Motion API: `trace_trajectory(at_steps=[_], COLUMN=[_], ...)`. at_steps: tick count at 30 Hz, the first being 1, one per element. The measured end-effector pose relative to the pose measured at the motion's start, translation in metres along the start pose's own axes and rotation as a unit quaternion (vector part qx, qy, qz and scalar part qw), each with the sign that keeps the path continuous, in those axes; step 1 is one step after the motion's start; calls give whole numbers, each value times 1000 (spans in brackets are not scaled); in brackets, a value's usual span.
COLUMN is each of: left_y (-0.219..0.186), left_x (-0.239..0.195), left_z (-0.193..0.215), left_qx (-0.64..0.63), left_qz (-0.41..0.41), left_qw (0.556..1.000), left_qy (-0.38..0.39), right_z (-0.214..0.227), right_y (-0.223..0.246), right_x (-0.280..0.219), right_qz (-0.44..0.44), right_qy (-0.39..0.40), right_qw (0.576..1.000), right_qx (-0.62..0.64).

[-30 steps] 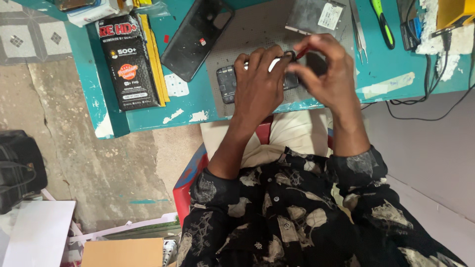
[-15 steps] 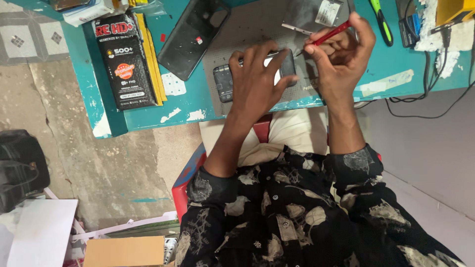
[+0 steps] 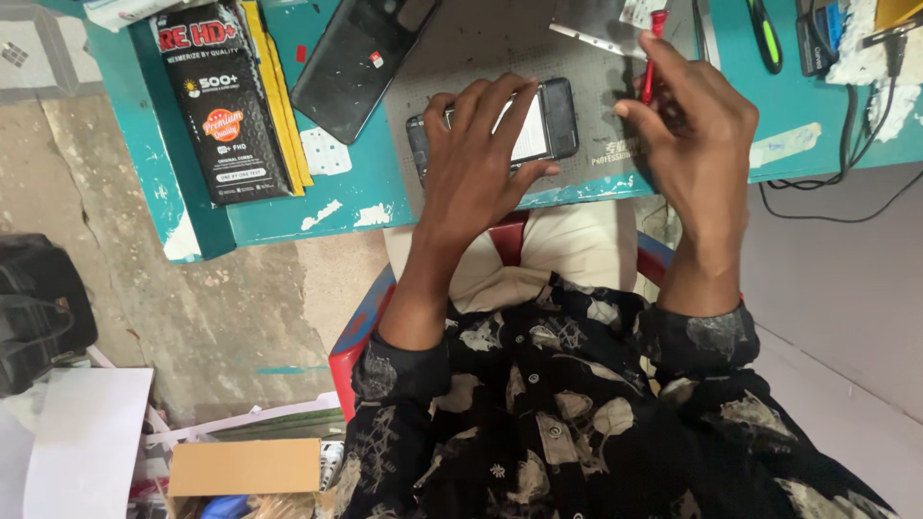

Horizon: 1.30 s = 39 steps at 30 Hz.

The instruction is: The person disassembles a smartphone by removing the back cover and using a screwdriver to detach internal components. They manipulate the battery and other parts with a plastic tool and tweezers, then reassemble the device.

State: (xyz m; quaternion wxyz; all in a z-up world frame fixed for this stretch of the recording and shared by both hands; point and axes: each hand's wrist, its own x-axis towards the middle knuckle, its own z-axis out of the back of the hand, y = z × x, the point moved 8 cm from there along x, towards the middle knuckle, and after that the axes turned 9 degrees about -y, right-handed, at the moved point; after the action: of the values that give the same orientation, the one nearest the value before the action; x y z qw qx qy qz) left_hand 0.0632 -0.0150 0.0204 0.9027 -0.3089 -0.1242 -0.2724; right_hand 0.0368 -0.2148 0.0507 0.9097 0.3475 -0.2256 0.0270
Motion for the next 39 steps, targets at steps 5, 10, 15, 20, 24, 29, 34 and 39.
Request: trace_trajectory(at_steps=[5, 10, 15, 20, 24, 29, 34, 39], left_y=[1, -3, -8, -11, -13, -17, -14, -11], left_x=[-3, -7, -8, -10, -11, -9, 1, 11], left_z=[-1, -1, 3, 8, 11, 13, 28, 43], left_qx=[-4, 17, 23, 36, 41, 40, 43, 25], left_qz=[-15, -40, -48, -62, -77, -76, -53, -46], left_qw=[1000, 998, 998, 996, 993, 993, 995, 995], left_qy=[-14, -36, -44, -56, -74, -80, -77, -86], right_z=[-8, -10, -9, -29, -44, -51, -51, -43], right_y=[10, 21, 23, 9, -9, -6, -2, 7], right_x=[4, -2, -9, -18, -23, -25, -19, -15], right_qz=[-19, 1, -40, -133, -225, -194, -164, -96], right_qy=[27, 19, -23, 35, 61, 76, 57, 27], right_qw=[999, 999, 999, 987, 958, 959, 966, 984], right_qx=[17, -29, -20, 85, 169, 193, 189, 146])
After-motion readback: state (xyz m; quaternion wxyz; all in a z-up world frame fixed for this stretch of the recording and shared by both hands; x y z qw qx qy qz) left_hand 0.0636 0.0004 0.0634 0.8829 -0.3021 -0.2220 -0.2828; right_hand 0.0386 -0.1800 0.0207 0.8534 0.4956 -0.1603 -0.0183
